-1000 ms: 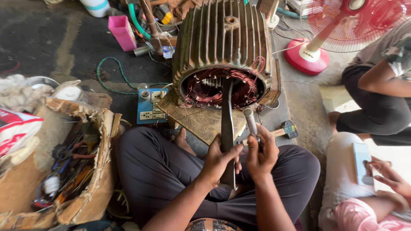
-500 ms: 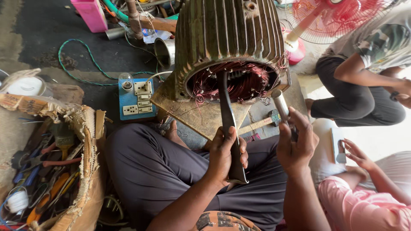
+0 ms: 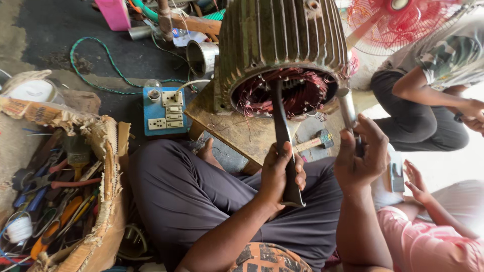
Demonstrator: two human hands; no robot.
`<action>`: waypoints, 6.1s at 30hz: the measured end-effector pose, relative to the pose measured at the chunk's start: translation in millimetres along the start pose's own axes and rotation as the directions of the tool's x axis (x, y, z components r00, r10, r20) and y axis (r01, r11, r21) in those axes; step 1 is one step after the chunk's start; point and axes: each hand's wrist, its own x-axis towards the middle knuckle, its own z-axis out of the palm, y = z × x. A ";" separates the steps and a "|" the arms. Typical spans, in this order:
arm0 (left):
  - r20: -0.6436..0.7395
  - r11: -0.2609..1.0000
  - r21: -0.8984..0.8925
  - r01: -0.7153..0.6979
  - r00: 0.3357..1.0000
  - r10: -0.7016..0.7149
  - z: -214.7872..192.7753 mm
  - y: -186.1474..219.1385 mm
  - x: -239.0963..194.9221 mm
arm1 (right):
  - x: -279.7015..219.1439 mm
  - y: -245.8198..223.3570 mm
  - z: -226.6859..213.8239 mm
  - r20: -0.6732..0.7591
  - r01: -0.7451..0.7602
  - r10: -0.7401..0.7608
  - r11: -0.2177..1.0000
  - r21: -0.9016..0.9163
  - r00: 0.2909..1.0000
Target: The person uses a metal bar and a hammer to tap and adjust the copper windings inside an electric motor stator. They repeatedly insert the bar into the stator slots and strike it to reposition the coils.
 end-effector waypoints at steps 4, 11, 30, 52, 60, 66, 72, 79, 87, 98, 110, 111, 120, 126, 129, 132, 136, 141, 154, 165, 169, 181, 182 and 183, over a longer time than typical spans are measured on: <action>-0.001 0.998 -0.054 0.030 1.000 -0.031 -3.1 -3.5 1.6 | -8.0 12.9 -8.3 0.021 0.037 -0.036 0.998 -0.048 0.999; 0.004 0.992 -0.126 0.028 1.000 -0.028 0.4 -10.7 -11.4 | 1.5 12.8 24.2 -0.026 0.040 -0.042 0.996 -0.078 0.999; -0.108 0.998 -0.033 0.054 0.992 -0.057 14.2 -32.3 -64.3 | 3.4 2.3 30.9 0.529 0.232 0.021 0.883 -0.408 0.848; -0.156 0.995 0.016 0.093 0.984 -0.090 12.4 -10.3 -54.2 | -12.9 -4.7 36.1 0.195 -0.156 0.170 0.984 -0.083 0.966; -0.125 0.999 -0.005 0.051 0.991 -0.051 20.3 -13.1 -63.1 | -5.5 -8.7 38.0 0.395 -0.036 -0.003 0.995 0.093 0.919; -0.025 0.984 -0.164 0.072 0.997 -0.077 6.3 -14.3 -60.0 | -6.4 -10.2 29.1 0.186 -0.043 0.040 0.999 0.012 0.982; -0.091 0.993 -0.059 0.099 0.990 -0.104 1.1 -12.6 -56.8 | -9.9 -11.0 38.3 0.005 -0.289 0.290 0.952 0.102 0.957; -0.099 0.995 -0.035 0.090 0.991 -0.093 23.0 -5.1 -61.0 | -1.7 -17.2 53.1 0.255 -0.005 0.017 0.999 -0.049 0.967; -0.013 0.997 0.043 0.061 0.998 -0.060 19.0 -12.6 -38.5 | 1.5 -22.9 16.2 0.204 -0.165 0.193 0.975 -0.149 0.960; 0.062 0.979 -0.194 0.064 0.997 -0.053 -1.3 -12.7 5.1 | 30.8 -18.6 -29.2 -0.083 0.159 -0.165 0.985 -0.073 0.983; 0.057 0.984 -0.173 0.037 0.998 -0.028 8.5 -17.7 -10.1 | 24.6 15.7 11.5 0.617 0.456 -0.214 0.849 -0.265 0.757; 0.046 0.992 -0.130 0.000 0.999 0.006 14.1 -14.8 -10.6 | 28.2 13.8 11.0 0.559 0.415 -0.218 0.874 -0.253 0.800; 0.057 0.977 -0.205 0.061 0.997 -0.050 -5.4 -10.4 11.5 | 30.7 26.9 1.8 -0.014 0.321 -0.324 0.941 -0.108 0.946; -0.005 0.989 -0.141 0.041 0.999 -0.042 3.1 -13.9 -9.0 | 23.3 39.1 12.0 0.568 0.432 -0.267 0.884 -0.176 0.779; 0.001 0.972 -0.205 0.117 0.993 -0.120 8.6 -13.3 -20.1 | 32.2 35.6 2.3 0.408 0.404 -0.339 0.911 -0.083 0.848; -0.004 0.969 -0.222 0.107 0.994 -0.111 7.4 -22.1 -32.3 | 22.9 24.3 -4.6 0.152 0.210 -0.201 0.977 -0.046 0.968; -0.014 0.962 -0.251 0.111 0.993 -0.118 11.3 -26.1 -44.8 | 25.4 12.0 17.4 0.588 0.367 -0.027 0.804 -0.467 0.808; 0.046 0.972 -0.222 0.079 0.996 -0.070 12.9 -20.9 -51.3 | 30.5 5.4 5.8 0.423 0.337 -0.298 0.941 -0.018 0.856; 0.064 0.982 -0.176 0.070 0.996 -0.059 1.8 -11.1 -7.1 | 32.6 8.4 20.0 0.483 0.378 -0.308 0.924 -0.053 0.820; 0.068 0.982 -0.182 0.046 0.997 -0.034 -6.1 -5.2 19.2 | 27.8 7.8 23.1 0.405 0.287 -0.218 0.951 -0.117 0.888; 0.030 0.985 -0.161 0.060 0.998 -0.055 5.2 3.9 13.7 | 32.2 6.4 27.7 0.404 0.186 -0.116 0.973 -0.138 0.907; 0.023 0.997 -0.077 0.031 0.999 -0.030 -5.3 1.5 8.3 | -4.1 5.5 -12.7 0.000 0.188 -0.189 0.976 -0.111 0.982; 0.018 0.996 -0.083 0.032 0.999 -0.031 -6.7 -0.4 8.5 | -6.9 11.7 -16.5 -0.097 0.146 -0.145 0.989 0.002 0.985; 0.017 0.996 -0.087 0.029 0.999 -0.027 -6.9 0.3 12.5 | -5.4 20.0 -15.4 -0.193 0.119 -0.094 0.986 0.120 0.977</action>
